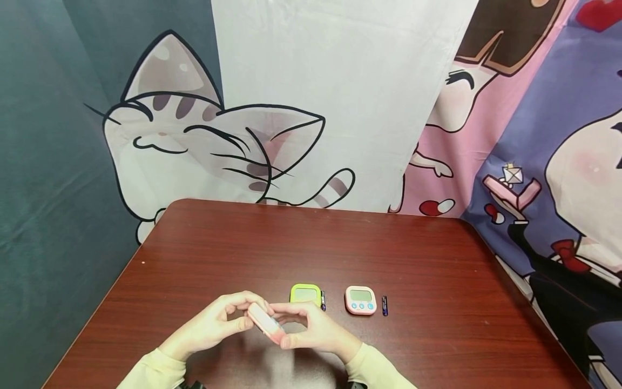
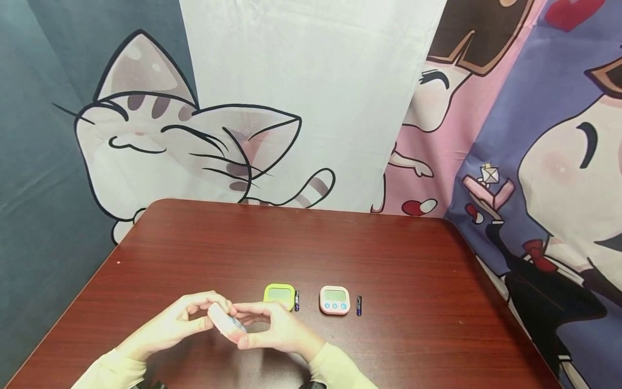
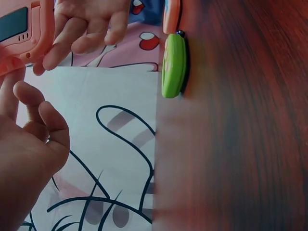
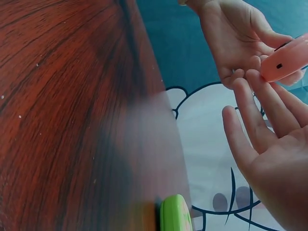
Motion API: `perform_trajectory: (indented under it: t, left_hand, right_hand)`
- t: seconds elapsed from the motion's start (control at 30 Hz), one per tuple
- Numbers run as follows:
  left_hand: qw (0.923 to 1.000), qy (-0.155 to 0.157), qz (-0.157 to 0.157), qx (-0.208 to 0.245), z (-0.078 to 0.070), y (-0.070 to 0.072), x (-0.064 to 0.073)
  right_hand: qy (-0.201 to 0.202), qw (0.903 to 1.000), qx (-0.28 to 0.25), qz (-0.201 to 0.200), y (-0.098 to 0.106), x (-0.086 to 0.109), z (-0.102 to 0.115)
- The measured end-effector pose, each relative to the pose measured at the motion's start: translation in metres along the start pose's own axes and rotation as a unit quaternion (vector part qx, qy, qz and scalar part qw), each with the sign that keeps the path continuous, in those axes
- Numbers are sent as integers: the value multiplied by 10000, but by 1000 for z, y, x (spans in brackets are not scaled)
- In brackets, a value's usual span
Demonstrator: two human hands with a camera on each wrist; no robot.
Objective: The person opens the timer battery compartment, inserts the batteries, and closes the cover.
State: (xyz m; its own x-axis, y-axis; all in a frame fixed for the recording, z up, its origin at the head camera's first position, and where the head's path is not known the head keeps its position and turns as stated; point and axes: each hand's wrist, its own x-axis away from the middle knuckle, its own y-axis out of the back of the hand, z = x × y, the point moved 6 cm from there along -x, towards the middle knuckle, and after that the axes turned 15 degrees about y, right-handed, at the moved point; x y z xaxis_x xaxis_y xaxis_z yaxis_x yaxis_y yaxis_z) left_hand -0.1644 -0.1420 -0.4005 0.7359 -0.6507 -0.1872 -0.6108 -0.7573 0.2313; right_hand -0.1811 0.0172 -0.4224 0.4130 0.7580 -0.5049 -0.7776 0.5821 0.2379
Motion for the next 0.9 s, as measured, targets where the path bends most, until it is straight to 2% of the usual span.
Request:
perform_trajectory:
  t: [0.07, 0.17, 0.27, 0.37, 0.47, 0.57, 0.73, 0.83, 0.9]
  left_hand:
    - [10000, -60, 67, 24, -1, -1, 0]
    - [10000, -74, 6, -53, 1, -1, 1]
    - [9992, 2, -200, -341, 4, 1, 4]
    - [9967, 157, -458, -649, 6, 4, 6]
    - [9944, 288, -669, -769, 7, 7, 7]
    - [9929, 256, -809, -840, 6, 8, 8]
    - [9907, 63, -861, -1050, 2, 10, 9]
    - [9852, 88, -1083, -1325, 0, 13, 9]
    - [9770, 241, -1410, -1579, -1, 15, 9]
  right_hand:
    - [-57, 10000, 7, 8, 0, 0, 1]
    - [-162, 9998, 126, -17, 1, -1, 1]
    - [-313, 9990, 309, -72, 2, -3, 1]
    - [-293, 9973, 661, -152, 2, -5, 0]
    - [-283, 9948, 938, -277, 2, -6, 1]
    - [-271, 9927, 1112, -392, 3, -6, 2]
    - [-242, 9904, 1262, -512, 4, -7, 3]
    - [-252, 9874, 1406, -682, 5, -7, 4]
    - [-269, 9827, 1632, -830, 7, -6, 4]
